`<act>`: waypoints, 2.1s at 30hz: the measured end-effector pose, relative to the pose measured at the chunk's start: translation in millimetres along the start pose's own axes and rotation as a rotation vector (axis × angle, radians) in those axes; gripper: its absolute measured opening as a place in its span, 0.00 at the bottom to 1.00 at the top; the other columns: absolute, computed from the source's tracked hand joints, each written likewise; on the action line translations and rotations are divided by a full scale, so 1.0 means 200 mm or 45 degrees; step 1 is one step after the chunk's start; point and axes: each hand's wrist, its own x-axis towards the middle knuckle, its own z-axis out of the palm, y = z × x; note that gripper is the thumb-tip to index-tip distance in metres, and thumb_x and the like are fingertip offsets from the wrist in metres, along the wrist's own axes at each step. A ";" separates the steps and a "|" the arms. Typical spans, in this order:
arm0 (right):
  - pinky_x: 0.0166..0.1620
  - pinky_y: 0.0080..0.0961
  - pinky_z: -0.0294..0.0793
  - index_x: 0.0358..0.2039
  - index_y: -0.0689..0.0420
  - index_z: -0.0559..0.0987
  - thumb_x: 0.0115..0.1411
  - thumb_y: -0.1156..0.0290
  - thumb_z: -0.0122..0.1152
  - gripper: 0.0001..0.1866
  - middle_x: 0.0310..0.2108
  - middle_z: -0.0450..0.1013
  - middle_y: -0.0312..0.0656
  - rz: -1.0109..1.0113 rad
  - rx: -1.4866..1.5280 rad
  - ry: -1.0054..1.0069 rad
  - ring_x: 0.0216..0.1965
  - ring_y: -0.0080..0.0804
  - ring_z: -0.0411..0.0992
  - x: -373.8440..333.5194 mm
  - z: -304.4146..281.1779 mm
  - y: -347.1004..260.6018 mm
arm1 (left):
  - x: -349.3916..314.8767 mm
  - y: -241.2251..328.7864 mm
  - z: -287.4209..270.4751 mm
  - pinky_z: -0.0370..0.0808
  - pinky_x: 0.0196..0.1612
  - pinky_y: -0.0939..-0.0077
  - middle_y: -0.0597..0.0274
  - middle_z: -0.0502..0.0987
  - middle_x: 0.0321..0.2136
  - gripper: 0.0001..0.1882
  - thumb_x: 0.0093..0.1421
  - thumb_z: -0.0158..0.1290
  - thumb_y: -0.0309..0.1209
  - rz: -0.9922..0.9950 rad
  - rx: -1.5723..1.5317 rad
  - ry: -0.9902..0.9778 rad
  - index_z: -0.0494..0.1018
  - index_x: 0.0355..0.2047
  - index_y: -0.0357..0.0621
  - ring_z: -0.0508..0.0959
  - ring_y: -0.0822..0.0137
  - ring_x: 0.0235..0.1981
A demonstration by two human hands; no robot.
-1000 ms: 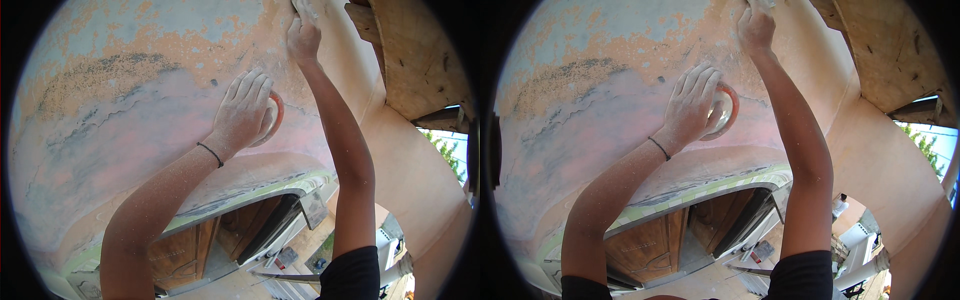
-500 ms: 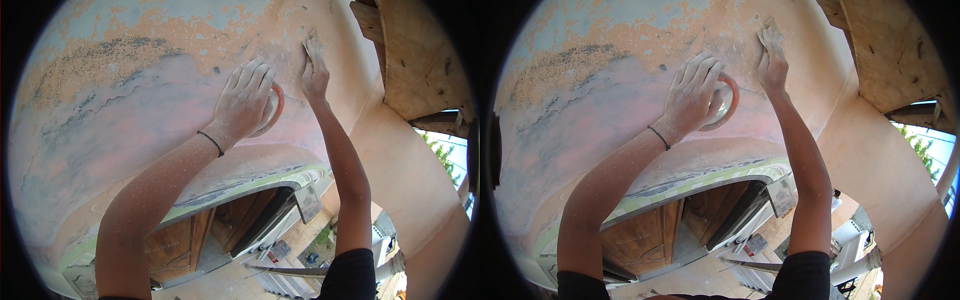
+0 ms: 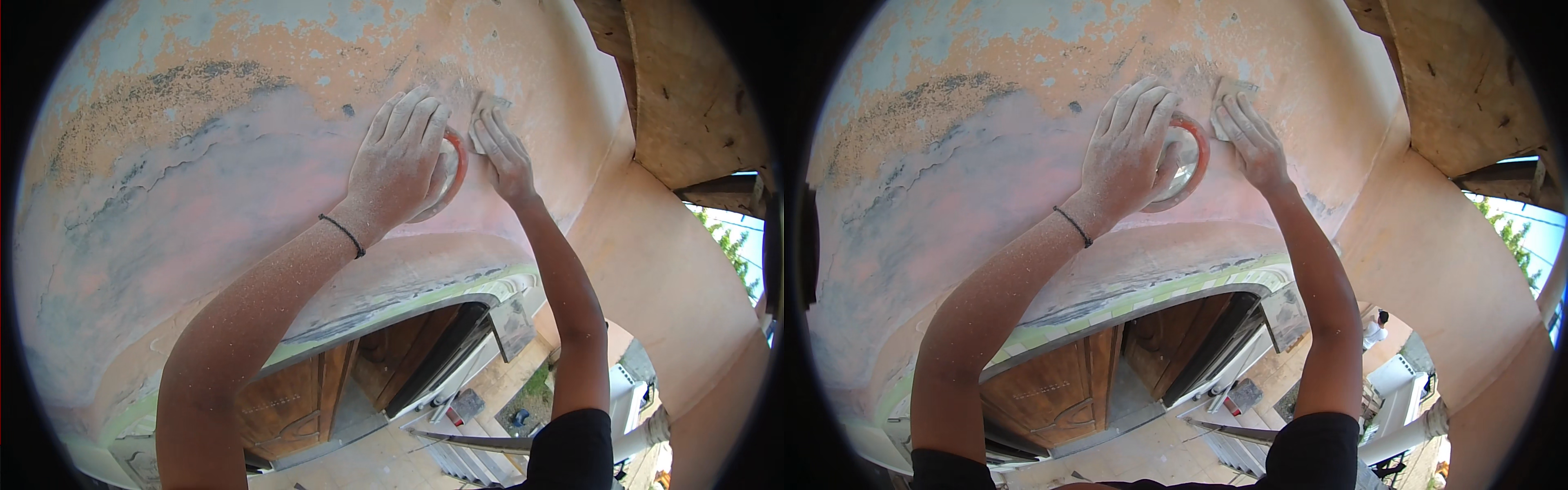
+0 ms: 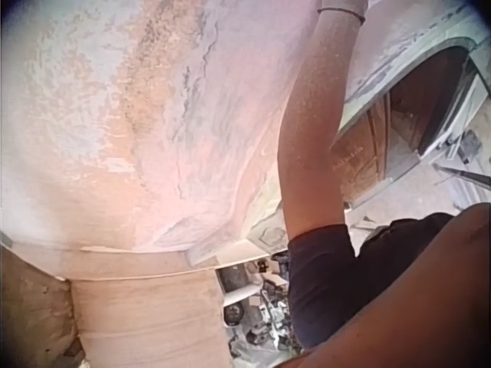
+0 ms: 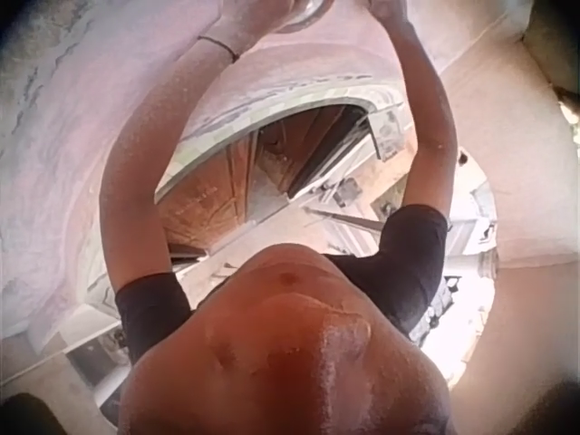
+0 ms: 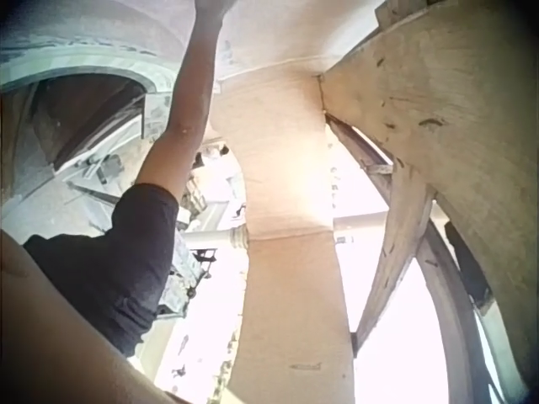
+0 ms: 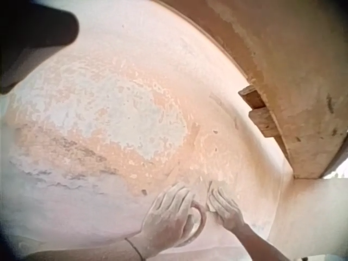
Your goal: Sanding down a wall surface around a light fixture or outlet before painting.
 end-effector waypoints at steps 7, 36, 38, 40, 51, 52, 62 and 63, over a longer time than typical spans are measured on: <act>0.66 0.41 0.70 0.58 0.63 0.78 0.65 0.83 0.50 0.21 0.62 0.73 0.55 0.109 0.042 0.029 0.65 0.53 0.69 -0.11 0.05 -0.14 | -0.01 -0.03 0.01 0.62 0.69 0.54 0.52 0.70 0.57 0.31 0.55 0.62 0.33 0.018 0.027 0.023 0.68 0.59 0.39 0.67 0.51 0.65; 0.66 0.41 0.60 0.61 0.66 0.74 0.71 0.55 0.52 0.29 0.58 0.64 0.65 1.564 0.395 0.511 0.62 0.56 0.61 -0.27 0.27 0.28 | 0.00 0.00 0.02 0.61 0.71 0.53 0.53 0.70 0.59 0.33 0.56 0.63 0.34 0.001 0.051 -0.005 0.67 0.61 0.40 0.67 0.52 0.66; 0.65 0.40 0.61 0.63 0.66 0.73 0.72 0.54 0.51 0.30 0.60 0.64 0.62 1.447 0.407 0.717 0.59 0.54 0.64 -0.27 0.30 0.25 | 0.00 0.01 0.02 0.61 0.71 0.53 0.53 0.70 0.59 0.33 0.55 0.63 0.33 -0.002 0.024 -0.001 0.67 0.61 0.40 0.67 0.52 0.66; 0.65 0.38 0.62 0.63 0.66 0.72 0.72 0.54 0.51 0.30 0.61 0.65 0.60 1.518 0.434 0.679 0.58 0.50 0.66 -0.28 0.26 0.27 | 0.01 0.02 0.01 0.61 0.71 0.53 0.53 0.70 0.59 0.33 0.55 0.63 0.33 0.008 0.023 -0.005 0.67 0.61 0.40 0.67 0.52 0.66; 0.73 0.39 0.52 0.66 0.68 0.68 0.73 0.63 0.43 0.28 0.69 0.62 0.58 1.963 1.010 0.913 0.70 0.49 0.60 -0.05 0.17 0.37 | 0.01 0.01 0.02 0.61 0.70 0.53 0.52 0.70 0.58 0.32 0.56 0.62 0.33 0.010 0.011 -0.001 0.68 0.60 0.39 0.67 0.51 0.65; 0.74 0.39 0.50 0.68 0.68 0.65 0.73 0.64 0.43 0.28 0.71 0.59 0.58 1.709 0.783 0.831 0.72 0.50 0.56 -0.01 0.19 0.43 | 0.03 0.02 0.02 0.61 0.70 0.53 0.52 0.70 0.58 0.32 0.56 0.62 0.33 0.023 0.017 0.007 0.68 0.61 0.39 0.67 0.51 0.65; 0.76 0.43 0.45 0.71 0.68 0.60 0.76 0.60 0.35 0.31 0.74 0.51 0.63 1.459 0.627 0.622 0.76 0.57 0.48 0.14 0.14 0.71 | 0.03 0.03 0.03 0.61 0.70 0.52 0.51 0.70 0.59 0.32 0.58 0.61 0.34 0.013 0.047 -0.040 0.67 0.61 0.38 0.66 0.50 0.66; 0.76 0.44 0.46 0.71 0.68 0.61 0.76 0.60 0.35 0.30 0.74 0.52 0.62 1.393 0.487 0.591 0.76 0.58 0.48 0.21 0.15 0.68 | 0.03 0.03 0.03 0.61 0.70 0.52 0.51 0.70 0.59 0.32 0.58 0.61 0.34 0.012 0.052 -0.034 0.67 0.61 0.38 0.66 0.50 0.66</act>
